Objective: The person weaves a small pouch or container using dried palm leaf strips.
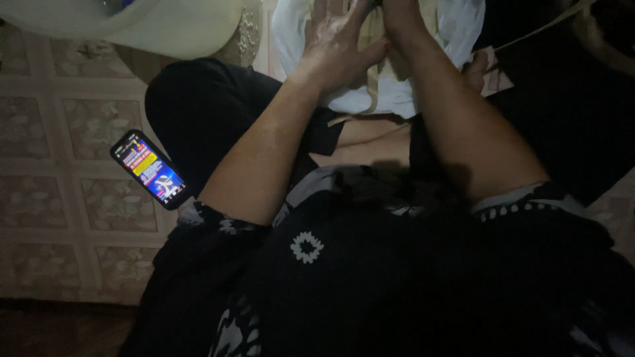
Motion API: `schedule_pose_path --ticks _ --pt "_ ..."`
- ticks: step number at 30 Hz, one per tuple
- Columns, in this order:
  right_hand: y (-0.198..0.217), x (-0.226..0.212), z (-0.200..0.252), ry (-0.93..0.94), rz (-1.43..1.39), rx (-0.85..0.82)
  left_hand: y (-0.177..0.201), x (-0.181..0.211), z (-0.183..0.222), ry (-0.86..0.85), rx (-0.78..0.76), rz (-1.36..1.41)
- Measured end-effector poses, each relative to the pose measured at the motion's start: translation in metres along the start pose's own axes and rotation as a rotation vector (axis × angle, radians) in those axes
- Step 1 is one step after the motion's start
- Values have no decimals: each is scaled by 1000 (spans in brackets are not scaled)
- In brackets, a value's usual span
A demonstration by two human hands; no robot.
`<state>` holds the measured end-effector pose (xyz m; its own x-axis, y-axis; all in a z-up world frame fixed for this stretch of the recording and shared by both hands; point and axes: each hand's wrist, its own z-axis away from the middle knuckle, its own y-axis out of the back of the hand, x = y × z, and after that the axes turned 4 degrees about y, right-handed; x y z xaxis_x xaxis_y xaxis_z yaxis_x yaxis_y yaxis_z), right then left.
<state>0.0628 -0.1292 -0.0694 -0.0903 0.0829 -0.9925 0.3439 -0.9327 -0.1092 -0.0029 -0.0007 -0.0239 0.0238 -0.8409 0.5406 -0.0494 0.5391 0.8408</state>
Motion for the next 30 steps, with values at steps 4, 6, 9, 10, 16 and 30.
schedule_pose_path --ticks 4,6,9,10,16,30 --pt "2 -13 -18 41 -8 2 -2 -4 -2 1 7 -50" --pt "36 10 -6 70 -10 3 -1 -1 -3 14 3 -56" --pt "22 34 -62 82 84 36 -1 0 -6 26 -13 -62" --pt "27 49 -67 61 179 72 -1 -1 -7 25 -30 -62" --pt "-5 -42 -28 -110 8 40 31 21 0 109 -158 70" --pt "14 -11 -50 -158 241 -56 29 18 -1 130 -145 95"
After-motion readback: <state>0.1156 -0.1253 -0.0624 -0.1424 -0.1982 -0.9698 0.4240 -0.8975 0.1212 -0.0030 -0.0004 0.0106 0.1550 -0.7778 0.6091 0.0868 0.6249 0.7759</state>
